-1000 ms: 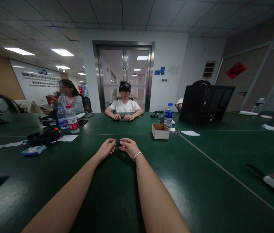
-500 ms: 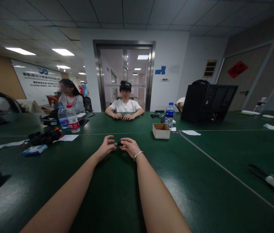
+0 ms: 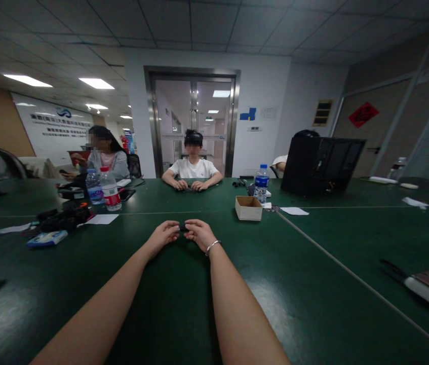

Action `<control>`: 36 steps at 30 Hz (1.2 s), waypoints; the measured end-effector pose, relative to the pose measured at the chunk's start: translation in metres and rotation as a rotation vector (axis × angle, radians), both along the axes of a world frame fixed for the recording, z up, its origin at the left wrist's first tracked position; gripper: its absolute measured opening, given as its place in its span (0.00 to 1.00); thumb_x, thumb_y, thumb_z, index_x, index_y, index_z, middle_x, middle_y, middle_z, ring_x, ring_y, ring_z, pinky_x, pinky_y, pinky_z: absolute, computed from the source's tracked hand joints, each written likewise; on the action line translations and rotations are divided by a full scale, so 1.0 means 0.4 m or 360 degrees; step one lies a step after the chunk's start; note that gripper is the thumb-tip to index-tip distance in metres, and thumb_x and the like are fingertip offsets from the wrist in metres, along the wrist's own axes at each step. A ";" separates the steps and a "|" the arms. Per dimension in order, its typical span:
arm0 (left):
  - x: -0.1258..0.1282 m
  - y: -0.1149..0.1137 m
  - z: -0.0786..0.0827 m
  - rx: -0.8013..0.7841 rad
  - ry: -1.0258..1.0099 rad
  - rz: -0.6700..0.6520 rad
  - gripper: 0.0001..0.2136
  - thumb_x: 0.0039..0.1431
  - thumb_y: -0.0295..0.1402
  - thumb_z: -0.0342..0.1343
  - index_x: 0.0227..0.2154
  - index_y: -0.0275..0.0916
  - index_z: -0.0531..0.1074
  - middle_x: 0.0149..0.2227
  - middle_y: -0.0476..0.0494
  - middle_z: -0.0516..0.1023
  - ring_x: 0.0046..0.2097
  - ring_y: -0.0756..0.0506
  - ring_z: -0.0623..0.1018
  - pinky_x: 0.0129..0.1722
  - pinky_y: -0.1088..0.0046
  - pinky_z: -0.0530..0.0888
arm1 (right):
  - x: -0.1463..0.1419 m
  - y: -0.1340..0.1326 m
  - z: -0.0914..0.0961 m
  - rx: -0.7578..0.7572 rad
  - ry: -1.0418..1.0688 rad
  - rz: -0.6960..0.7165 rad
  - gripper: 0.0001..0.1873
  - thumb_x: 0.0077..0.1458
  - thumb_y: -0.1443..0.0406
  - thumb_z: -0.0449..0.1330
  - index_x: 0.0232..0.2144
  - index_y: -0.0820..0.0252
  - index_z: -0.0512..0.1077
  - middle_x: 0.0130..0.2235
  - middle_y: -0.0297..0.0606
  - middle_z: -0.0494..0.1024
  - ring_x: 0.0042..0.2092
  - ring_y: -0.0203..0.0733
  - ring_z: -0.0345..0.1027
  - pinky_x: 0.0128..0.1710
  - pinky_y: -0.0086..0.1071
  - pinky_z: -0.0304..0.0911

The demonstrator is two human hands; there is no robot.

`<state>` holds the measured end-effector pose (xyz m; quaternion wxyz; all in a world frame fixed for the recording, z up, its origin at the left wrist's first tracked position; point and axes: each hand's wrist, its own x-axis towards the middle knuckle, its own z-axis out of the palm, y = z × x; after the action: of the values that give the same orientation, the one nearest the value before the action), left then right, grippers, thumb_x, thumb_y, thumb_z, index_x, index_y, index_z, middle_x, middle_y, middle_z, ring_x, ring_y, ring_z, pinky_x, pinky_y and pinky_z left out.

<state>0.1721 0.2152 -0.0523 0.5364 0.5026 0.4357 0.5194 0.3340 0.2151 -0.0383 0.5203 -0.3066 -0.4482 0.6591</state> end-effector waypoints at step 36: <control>0.021 -0.029 0.026 0.0198 0.0403 -0.0072 0.18 0.53 0.44 0.49 0.41 0.35 0.65 0.20 0.50 0.66 0.19 0.54 0.66 0.16 0.83 0.61 | 0.000 0.009 -0.008 0.0002 -0.0008 0.0040 0.08 0.45 0.75 0.59 0.31 0.65 0.70 0.22 0.35 0.71 0.24 0.34 0.68 0.22 0.23 0.65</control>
<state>0.1805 0.2036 -0.0419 0.4564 0.6061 0.4555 0.4657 0.3339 0.2188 -0.0415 0.5110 -0.3023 -0.4538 0.6645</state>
